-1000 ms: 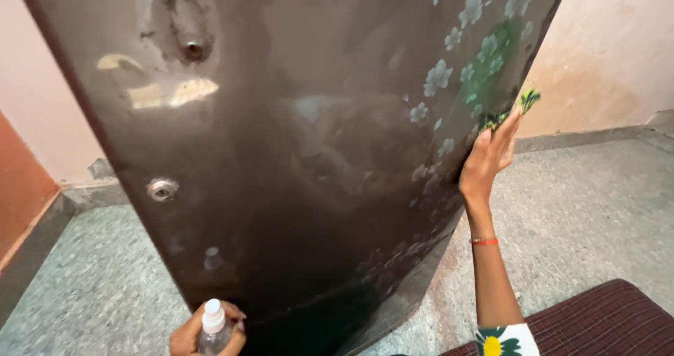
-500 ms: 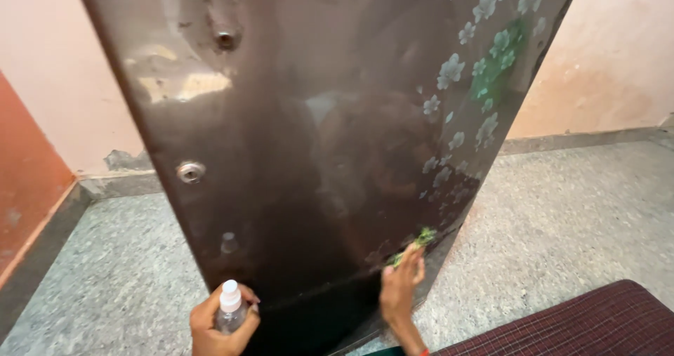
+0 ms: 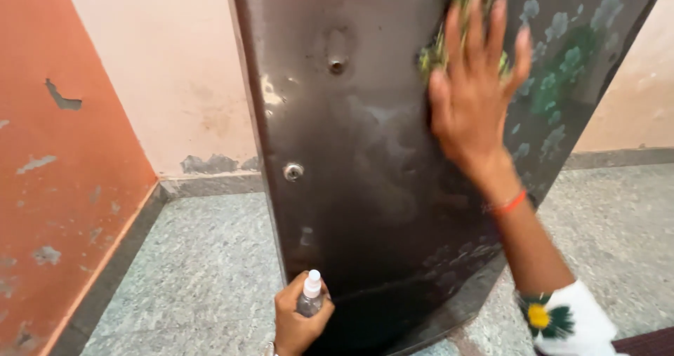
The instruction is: The person sits on a mat and cleans a dark metal door using a spray bottle and a patterned cloth. They repeatedly spray the door surface and wipe it with the cloth, focusing on different areas throughout the clip.
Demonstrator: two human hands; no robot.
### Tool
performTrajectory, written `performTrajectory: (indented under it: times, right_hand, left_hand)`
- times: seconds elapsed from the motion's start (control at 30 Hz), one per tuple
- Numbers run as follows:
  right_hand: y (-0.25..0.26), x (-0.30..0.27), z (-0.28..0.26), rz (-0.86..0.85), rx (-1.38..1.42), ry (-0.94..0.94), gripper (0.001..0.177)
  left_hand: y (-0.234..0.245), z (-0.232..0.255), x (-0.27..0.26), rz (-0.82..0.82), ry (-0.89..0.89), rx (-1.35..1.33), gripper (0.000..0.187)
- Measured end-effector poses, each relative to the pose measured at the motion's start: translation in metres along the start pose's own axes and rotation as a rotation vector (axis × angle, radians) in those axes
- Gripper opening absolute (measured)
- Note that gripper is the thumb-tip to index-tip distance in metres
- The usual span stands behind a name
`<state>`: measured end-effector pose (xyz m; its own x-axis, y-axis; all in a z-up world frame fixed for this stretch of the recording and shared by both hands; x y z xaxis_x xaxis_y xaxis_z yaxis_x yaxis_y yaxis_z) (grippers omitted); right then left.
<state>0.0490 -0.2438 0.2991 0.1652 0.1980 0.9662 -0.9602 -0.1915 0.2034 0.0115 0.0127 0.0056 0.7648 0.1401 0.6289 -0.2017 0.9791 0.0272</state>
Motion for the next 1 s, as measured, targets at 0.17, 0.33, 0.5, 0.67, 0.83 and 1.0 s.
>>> performTrajectory:
  times: [0.17,0.33,0.5,0.67,0.83,1.0]
  right_hand:
    - [0.008,0.069,-0.037,-0.015,0.155,-0.167,0.049]
    - [-0.006,0.040,-0.079,0.082,0.198,0.290,0.051]
    - [-0.026,-0.035,-0.101,-0.035,0.283,0.601,0.052]
    - [-0.037,-0.135,-0.116,-0.199,0.342,0.960,0.060]
    - [-0.033,-0.154,-0.084,-0.316,0.175,1.253,0.070]
    - [-0.015,-0.044,0.008,-0.129,0.114,0.808,0.054]
  left_hand:
    - [0.002,0.002,0.003,-0.016,-0.042,-0.001,0.016]
    - [0.005,0.008,0.004,-0.020,-0.043,0.024,0.014]
    - [0.006,0.006,-0.004,-0.018,0.014,0.078,0.014]
    - [0.002,-0.002,-0.029,-0.007,0.043,0.058,0.015]
    - [0.007,0.006,-0.031,0.051,0.064,0.049,0.017]
    - [0.007,0.021,0.005,0.103,0.048,-0.032,0.017]
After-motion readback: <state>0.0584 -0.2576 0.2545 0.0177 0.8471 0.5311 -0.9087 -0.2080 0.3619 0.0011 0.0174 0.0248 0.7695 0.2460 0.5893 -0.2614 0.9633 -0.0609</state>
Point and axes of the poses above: each hand's wrist, its own x-axis towards the middle knuckle, its own y-axis out of the back of the hand, z = x × y, the point moved 2 cm from there along x, towards the middle knuckle, and after that the axes turned 6 degrees about z, right-handed, at the moved point
